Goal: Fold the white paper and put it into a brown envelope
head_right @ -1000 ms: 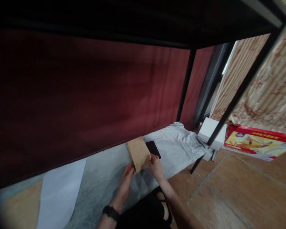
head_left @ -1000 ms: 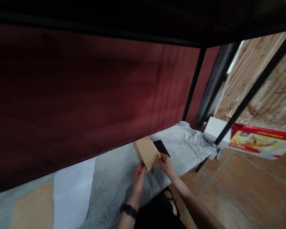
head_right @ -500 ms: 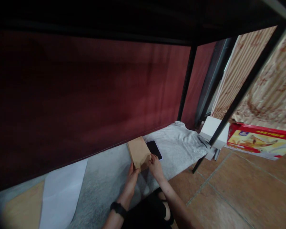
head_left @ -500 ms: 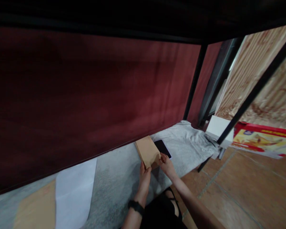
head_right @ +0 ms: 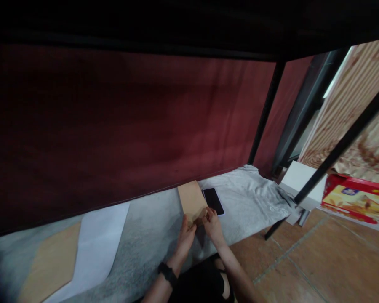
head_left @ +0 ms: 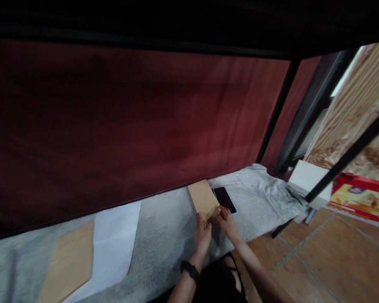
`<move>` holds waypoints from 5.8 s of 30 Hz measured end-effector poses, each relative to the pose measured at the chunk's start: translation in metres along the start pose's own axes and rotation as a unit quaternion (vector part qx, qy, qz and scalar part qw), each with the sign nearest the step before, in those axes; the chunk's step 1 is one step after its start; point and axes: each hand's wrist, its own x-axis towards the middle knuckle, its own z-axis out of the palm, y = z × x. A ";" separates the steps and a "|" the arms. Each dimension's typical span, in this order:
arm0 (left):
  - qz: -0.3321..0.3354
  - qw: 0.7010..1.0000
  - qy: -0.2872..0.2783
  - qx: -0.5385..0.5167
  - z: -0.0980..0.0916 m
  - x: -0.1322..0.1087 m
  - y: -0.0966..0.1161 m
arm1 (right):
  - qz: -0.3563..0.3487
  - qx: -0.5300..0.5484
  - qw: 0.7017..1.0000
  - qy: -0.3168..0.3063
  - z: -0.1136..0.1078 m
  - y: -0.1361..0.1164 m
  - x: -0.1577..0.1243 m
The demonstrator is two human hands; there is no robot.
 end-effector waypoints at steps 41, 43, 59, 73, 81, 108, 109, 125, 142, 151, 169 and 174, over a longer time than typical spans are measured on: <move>-0.062 0.919 0.147 0.359 -0.139 -0.168 -0.058 | -0.356 -0.223 0.893 -0.161 0.048 -0.017 -0.120; -0.038 0.930 0.129 0.342 -0.118 -0.166 -0.042 | -0.321 -0.194 0.911 -0.170 0.049 -0.017 -0.117; -0.023 0.932 0.152 0.329 -0.075 -0.153 -0.034 | -0.179 0.019 0.970 -0.165 0.106 -0.046 -0.089; -0.045 0.903 0.230 0.360 -0.139 -0.186 -0.091 | -0.113 0.063 0.989 -0.075 0.114 -0.030 -0.094; -0.053 0.913 0.217 0.341 -0.157 -0.183 -0.098 | -0.139 0.008 0.988 -0.068 0.112 -0.050 -0.092; 0.031 0.956 0.058 0.286 -0.157 -0.113 -0.090 | -0.357 -0.214 0.886 -0.202 0.129 -0.082 -0.146; 0.034 0.957 0.042 0.284 -0.157 -0.100 -0.090 | -0.356 -0.211 0.889 -0.194 0.131 -0.081 -0.147; 0.014 0.945 0.034 0.325 -0.178 -0.023 -0.123 | -0.353 -0.254 0.880 -0.191 0.124 -0.093 -0.147; -0.054 0.928 0.170 0.328 -0.214 -0.047 -0.164 | -0.371 -0.263 0.871 -0.183 0.123 -0.093 -0.147; 0.120 0.918 0.082 0.369 -0.167 -0.148 -0.138 | -0.351 -0.261 0.877 -0.198 0.120 -0.095 -0.147; 0.173 0.865 0.142 0.450 -0.183 -0.170 -0.134 | -0.284 -0.326 0.873 -0.225 0.202 -0.090 -0.006; 0.174 0.864 0.142 0.452 -0.179 -0.169 -0.139 | -0.273 -0.321 0.878 -0.227 0.223 -0.105 0.001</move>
